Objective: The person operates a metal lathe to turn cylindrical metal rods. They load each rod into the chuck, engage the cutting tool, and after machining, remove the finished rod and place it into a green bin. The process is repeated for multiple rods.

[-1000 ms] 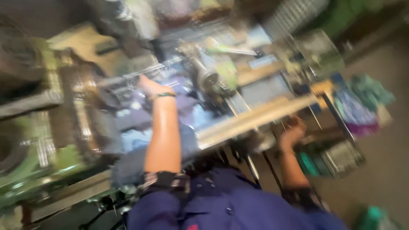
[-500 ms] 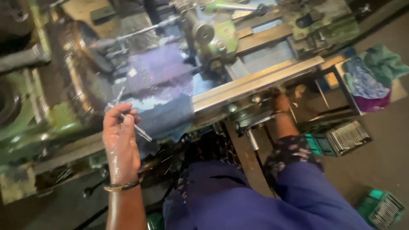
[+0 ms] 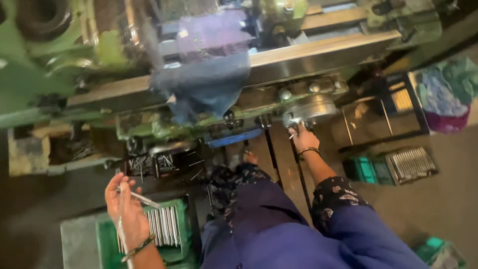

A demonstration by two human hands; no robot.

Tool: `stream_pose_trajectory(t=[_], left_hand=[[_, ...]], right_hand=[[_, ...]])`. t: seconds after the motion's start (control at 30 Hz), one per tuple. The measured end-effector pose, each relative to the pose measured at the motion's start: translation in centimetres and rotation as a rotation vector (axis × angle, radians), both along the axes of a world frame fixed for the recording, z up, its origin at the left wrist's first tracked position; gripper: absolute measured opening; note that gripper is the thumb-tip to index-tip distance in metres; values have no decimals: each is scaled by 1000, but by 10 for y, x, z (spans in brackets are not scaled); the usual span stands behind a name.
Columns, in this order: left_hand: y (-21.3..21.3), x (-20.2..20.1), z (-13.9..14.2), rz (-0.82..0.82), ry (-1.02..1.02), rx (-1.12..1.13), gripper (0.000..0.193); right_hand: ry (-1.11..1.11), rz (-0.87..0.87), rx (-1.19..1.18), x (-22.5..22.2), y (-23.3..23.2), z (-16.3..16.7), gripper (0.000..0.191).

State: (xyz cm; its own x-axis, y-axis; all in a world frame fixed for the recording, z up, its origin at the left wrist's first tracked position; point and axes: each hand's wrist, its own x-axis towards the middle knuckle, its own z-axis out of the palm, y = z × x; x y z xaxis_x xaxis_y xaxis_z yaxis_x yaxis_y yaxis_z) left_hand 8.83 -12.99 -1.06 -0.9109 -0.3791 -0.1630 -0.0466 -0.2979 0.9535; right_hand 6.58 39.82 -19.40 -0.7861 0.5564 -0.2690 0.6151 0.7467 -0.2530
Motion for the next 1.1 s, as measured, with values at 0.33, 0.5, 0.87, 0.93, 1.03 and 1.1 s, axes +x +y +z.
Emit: stream_pose_trajectory(t=[0.33,0.5,0.87,0.93,1.03,1.1], left_hand=[[-26,112,4,392,-94,-72,33],[15,112,3,524,-31,-110,27],[116,79,-14,446,-17,33,27],[124,75,-12,447,-67,17,26],[134,70,-9,440,11,15,25],[142,69,-9,444,-35,13,26]], right_hand=[[-336,561,249,-82,1,31,88],[-260,806,291,-94,12,26,62],[-414,2005,448,-156,64,24,48],[-350,1947,381,-154,63,22,51],[-446,1527,386,-145,61,17,57],[-484,1201,305,-136,64,15,61]])
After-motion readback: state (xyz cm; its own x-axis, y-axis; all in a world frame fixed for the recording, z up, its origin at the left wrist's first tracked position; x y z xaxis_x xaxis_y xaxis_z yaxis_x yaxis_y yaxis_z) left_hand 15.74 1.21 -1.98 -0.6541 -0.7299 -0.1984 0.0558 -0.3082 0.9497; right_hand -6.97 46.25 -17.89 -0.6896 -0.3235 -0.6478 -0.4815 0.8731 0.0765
